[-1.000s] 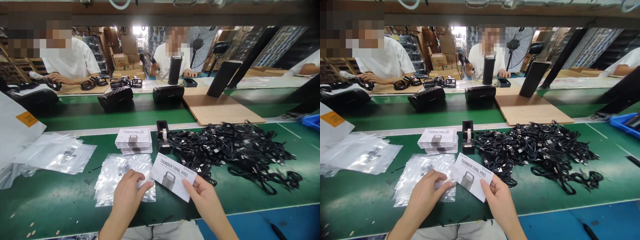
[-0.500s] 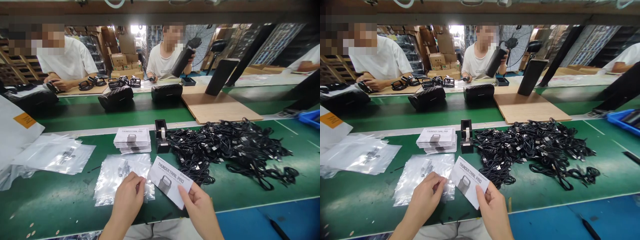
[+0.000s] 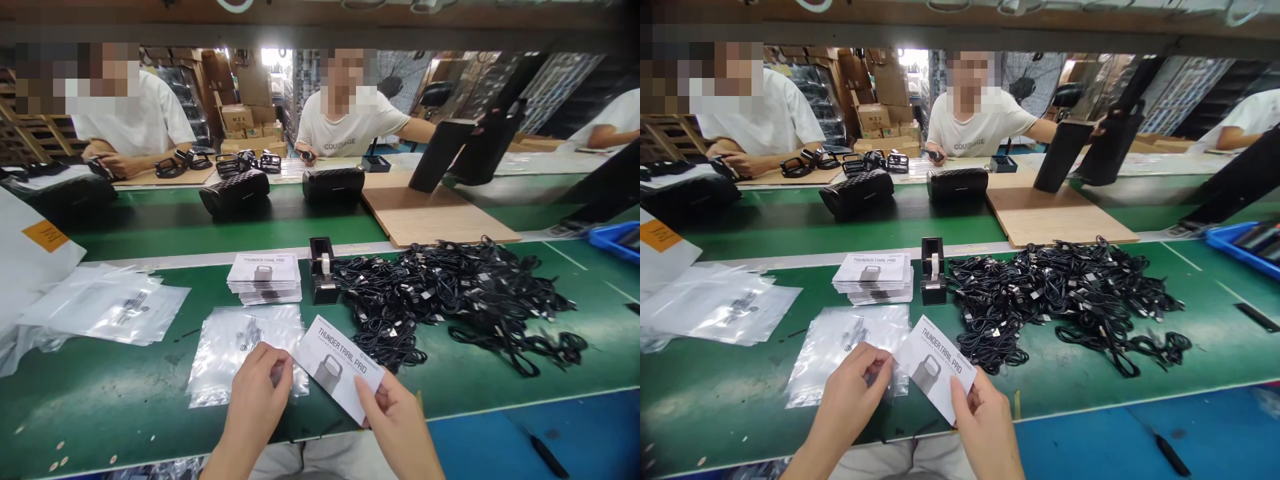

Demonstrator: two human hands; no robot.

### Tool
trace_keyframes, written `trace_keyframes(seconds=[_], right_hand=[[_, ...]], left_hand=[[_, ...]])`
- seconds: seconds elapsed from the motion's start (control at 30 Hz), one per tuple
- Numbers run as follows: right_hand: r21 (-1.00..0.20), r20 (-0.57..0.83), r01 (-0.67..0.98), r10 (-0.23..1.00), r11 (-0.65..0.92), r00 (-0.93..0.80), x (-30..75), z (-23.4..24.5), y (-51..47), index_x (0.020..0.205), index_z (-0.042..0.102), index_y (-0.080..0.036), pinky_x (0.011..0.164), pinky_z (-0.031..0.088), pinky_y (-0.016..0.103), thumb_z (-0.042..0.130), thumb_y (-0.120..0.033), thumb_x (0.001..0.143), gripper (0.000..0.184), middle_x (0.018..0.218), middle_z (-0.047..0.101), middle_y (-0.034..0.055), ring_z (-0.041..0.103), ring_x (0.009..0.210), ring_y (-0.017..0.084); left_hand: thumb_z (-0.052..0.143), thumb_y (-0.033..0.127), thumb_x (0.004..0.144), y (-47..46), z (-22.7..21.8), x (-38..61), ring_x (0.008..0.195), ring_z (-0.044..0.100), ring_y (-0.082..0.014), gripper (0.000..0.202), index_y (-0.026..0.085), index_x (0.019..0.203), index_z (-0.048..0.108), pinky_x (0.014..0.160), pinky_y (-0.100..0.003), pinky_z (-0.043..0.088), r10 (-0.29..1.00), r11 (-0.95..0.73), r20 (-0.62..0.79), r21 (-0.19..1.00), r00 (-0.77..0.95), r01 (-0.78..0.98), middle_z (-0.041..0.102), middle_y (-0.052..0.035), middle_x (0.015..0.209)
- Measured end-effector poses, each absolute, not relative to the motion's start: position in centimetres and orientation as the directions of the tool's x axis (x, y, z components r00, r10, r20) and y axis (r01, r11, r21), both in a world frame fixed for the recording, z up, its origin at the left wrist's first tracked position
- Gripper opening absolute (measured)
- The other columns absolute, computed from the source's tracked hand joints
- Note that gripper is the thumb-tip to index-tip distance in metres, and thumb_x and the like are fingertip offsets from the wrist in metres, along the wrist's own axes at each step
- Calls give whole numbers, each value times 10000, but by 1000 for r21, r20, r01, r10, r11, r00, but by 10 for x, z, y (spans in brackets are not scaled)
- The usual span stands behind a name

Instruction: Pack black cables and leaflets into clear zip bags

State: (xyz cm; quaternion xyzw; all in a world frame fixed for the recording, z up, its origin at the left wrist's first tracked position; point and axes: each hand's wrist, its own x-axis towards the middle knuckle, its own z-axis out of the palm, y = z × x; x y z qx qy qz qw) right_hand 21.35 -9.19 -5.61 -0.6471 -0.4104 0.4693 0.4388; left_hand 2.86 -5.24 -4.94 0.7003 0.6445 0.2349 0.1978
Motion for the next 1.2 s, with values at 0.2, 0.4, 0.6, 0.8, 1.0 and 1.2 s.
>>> trace_keyframes(seconds=[0.2, 0.4, 0.6, 0.8, 1.0, 1.2], right_hand=[[-940, -166, 257, 960, -223, 226, 217, -62, -94, 912, 624, -138, 370, 393, 221, 489, -525, 750, 441, 493, 557, 7, 492, 450, 148], [-868, -120, 452, 971, -203, 206, 223, -58, -92, 738, 565, -171, 419, 399, 226, 436, -498, 794, 357, 492, 509, -5, 472, 463, 142], [-880, -180, 416, 971, -229, 155, 224, -54, -94, 784, 565, -167, 436, 412, 239, 441, -479, 794, 336, 509, 496, -7, 484, 478, 149], [-882, -441, 191, 897, -431, -15, 217, -42, -91, 887, 565, -125, 311, 309, 176, 471, -397, 770, 310, 512, 549, -12, 407, 341, 76], [-845, -502, 232, 865, -483, -27, 218, -39, -86, 869, 552, -116, 282, 258, 142, 481, -320, 775, 236, 478, 533, -34, 392, 287, 47], [-833, -544, 186, 832, -520, -109, 215, -49, -88, 918, 546, -102, 257, 272, 130, 471, -296, 790, 244, 420, 481, -63, 395, 277, 55]], left_hand=[[456, 257, 806, -52, -50, 27, 698, 562, -159, 131, 224, 780, 581, 645, -290, 446, 998, -59, 47, 617, 38, 785, 566, 0, 783], [453, 248, 805, -51, -50, 31, 752, 541, -197, 152, 210, 736, 583, 682, -338, 431, 994, -104, 26, 519, 106, 848, 562, -24, 769], [453, 261, 807, -50, -48, 30, 741, 547, -200, 154, 215, 725, 575, 672, -337, 437, 995, -100, 41, 527, 92, 844, 565, -23, 757], [446, 249, 821, -54, -49, 37, 703, 552, -177, 135, 222, 745, 554, 622, -293, 436, 980, -182, 171, 538, 104, 823, 548, -8, 738], [472, 261, 816, -55, -49, 34, 585, 524, -135, 95, 214, 757, 530, 547, -249, 437, 962, -214, 266, 592, 62, 777, 520, 3, 712], [475, 255, 809, -53, -55, 33, 640, 553, -163, 97, 223, 750, 545, 576, -273, 452, 966, -236, 227, 556, 127, 797, 545, -1, 705]])
